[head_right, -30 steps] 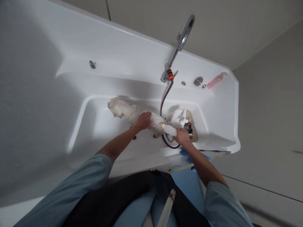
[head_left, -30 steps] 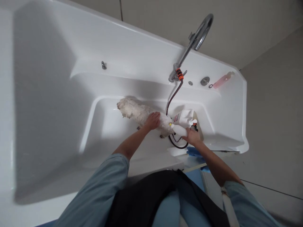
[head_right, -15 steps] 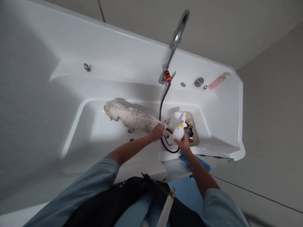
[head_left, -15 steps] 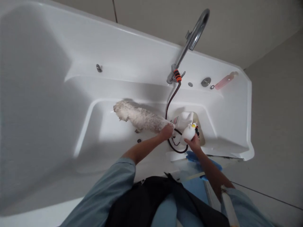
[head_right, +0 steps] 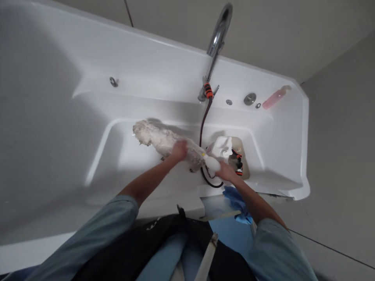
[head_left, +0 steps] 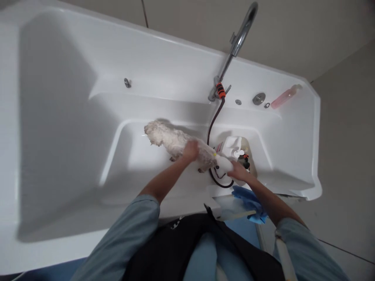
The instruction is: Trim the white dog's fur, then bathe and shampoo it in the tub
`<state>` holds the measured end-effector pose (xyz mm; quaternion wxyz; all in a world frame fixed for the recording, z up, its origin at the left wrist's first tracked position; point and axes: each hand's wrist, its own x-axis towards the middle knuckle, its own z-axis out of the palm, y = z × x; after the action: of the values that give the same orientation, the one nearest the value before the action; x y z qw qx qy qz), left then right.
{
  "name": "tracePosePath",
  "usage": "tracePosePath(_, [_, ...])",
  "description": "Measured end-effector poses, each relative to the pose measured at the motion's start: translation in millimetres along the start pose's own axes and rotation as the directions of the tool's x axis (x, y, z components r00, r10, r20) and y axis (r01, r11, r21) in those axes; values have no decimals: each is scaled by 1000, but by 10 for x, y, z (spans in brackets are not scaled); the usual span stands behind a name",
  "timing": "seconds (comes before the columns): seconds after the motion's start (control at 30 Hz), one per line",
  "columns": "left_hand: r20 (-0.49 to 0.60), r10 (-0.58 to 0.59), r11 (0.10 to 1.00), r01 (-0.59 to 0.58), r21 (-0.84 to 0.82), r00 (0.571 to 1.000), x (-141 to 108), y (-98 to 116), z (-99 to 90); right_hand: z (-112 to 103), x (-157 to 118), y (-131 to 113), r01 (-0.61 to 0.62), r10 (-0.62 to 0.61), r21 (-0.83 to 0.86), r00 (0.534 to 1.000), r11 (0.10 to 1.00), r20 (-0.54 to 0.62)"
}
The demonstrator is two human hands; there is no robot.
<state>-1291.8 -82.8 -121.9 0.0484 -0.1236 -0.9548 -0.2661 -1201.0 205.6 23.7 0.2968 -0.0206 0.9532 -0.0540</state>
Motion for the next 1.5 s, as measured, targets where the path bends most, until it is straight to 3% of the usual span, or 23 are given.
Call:
tracePosePath(0.07, [2, 17, 1000, -17, 10, 1000, -6, -114, -46, -134, 43, -194, 12, -17, -179, 1000, 984, -24])
tracePosePath(0.17, [-72, -51, 997, 56, 61, 996, -46, -226, -106, -360, 111, -532, -28, -35, -414, 989, 910, -145])
tracePosePath(0.23, [-55, -3, 999, 6, 52, 998, -63, -305, -140, -493, 180, -753, 7, -109, -502, 979, 865, -174])
tracePosePath(0.3, [-46, 21, 999, -19, 42, 999, -63, -416, -186, -593, 265, -944, 59, -172, -533, 971, 844, -164])
tracePosePath(0.4, [-101, -62, 996, 68, 50, 993, -48, -626, -296, -668, 354, -1111, 58, -179, -556, 969, 829, -167])
tracePosePath(0.53, [-39, 49, 999, -48, 15, 998, -47, -813, -434, -620, 284, -1016, 32, -142, -525, 975, 851, -170])
tracePosePath(0.7, [-112, -13, 999, 16, 30, 994, 29, -690, -371, -416, 6, -571, -71, 14, -470, 992, 880, -125])
tracePosePath(0.8, [-30, 54, 998, -55, -31, 998, 142, -434, -206, -299, -107, -431, -49, 10, -450, 996, 892, -89])
tracePosePath(0.93, [60, 137, 987, -132, -92, 989, 239, -186, -46, -188, -87, -444, -71, 33, -374, 994, 925, -107])
tracePosePath(1.03, [68, 92, 991, -85, -98, 993, 240, -207, -54, -86, -8, -433, -80, 36, -304, 989, 949, -146])
tracePosePath(1.13, [79, 78, 993, -70, -93, 994, 195, -322, -154, 92, 48, -256, -36, 5, -207, 989, 978, -147])
tracePosePath(1.23, [32, 19, 999, -18, -37, 999, 114, -284, -222, 365, 114, 62, 3, -9, -35, 983, 999, -185])
tracePosePath(1.3, [28, -1, 1000, 1, -1, 1000, 44, -68, -173, 609, 208, 238, 53, -9, 165, 967, 985, -256])
tracePosePath(1.43, [180, 161, 987, -157, -34, 971, -58, 453, 51, 1206, 527, 294, 157, 77, 595, 934, 788, -349])
tracePosePath(1.5, [235, 210, 978, -207, -39, 949, -44, 430, 77, 1466, 702, 242, 178, 85, 660, 934, 730, -346])
